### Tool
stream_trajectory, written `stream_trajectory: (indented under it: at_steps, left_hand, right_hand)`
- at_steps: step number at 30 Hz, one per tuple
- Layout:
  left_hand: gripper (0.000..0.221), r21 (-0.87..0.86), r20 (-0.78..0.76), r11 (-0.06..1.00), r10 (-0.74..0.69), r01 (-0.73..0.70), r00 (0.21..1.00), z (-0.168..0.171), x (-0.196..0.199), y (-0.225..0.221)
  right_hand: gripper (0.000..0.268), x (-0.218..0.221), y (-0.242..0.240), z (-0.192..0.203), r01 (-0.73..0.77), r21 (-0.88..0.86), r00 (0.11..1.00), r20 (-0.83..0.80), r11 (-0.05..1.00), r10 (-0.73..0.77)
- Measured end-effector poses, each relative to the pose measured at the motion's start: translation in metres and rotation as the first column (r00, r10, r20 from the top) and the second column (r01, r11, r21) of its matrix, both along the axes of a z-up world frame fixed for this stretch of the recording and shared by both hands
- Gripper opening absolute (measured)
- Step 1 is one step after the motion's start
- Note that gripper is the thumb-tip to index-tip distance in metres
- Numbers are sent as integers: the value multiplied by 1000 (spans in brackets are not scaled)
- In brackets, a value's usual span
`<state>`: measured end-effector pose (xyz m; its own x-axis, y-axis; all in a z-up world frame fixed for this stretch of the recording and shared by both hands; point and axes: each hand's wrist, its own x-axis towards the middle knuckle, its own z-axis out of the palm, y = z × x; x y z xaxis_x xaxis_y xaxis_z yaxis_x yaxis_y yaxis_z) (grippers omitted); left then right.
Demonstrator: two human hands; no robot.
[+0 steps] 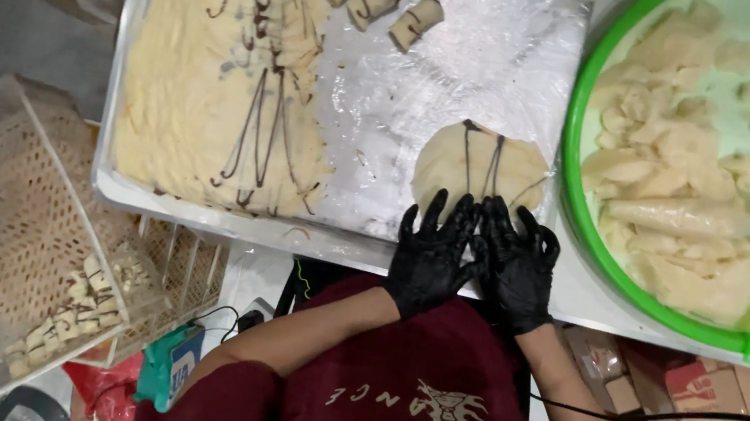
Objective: Rolling dough strips with filling into small pastries
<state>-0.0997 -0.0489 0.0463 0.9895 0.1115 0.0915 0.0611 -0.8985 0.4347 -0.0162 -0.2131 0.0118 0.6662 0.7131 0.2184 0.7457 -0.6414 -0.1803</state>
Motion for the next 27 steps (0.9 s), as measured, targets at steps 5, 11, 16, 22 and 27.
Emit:
stream_trajectory:
  at_steps: [5,11,16,22,27]
  left_hand:
    - [80,-48,-60,999,18,-21,998,-18,-6,-6]
    - [88,-63,-76,998,-8,3,997,-36,-2,-7]
    - [74,-1,177,1000,0,0,984,-17,0,-12]
    - [60,97,352,995,-45,12,935,-30,15,-18]
    - [59,55,384,998,-56,38,922,-9,15,-17]
  right_hand:
    - [49,0,-1,-3,22,-39,985,-169,999,-29]
    - [41,11,-7,-4,43,40,996,-79,998,-40]
    - [34,23,-26,1,108,68,994,16,992,-109]
    - [31,45,-36,-10,187,100,970,141,977,-200]
    - [29,61,-49,-49,144,16,938,316,989,-142]
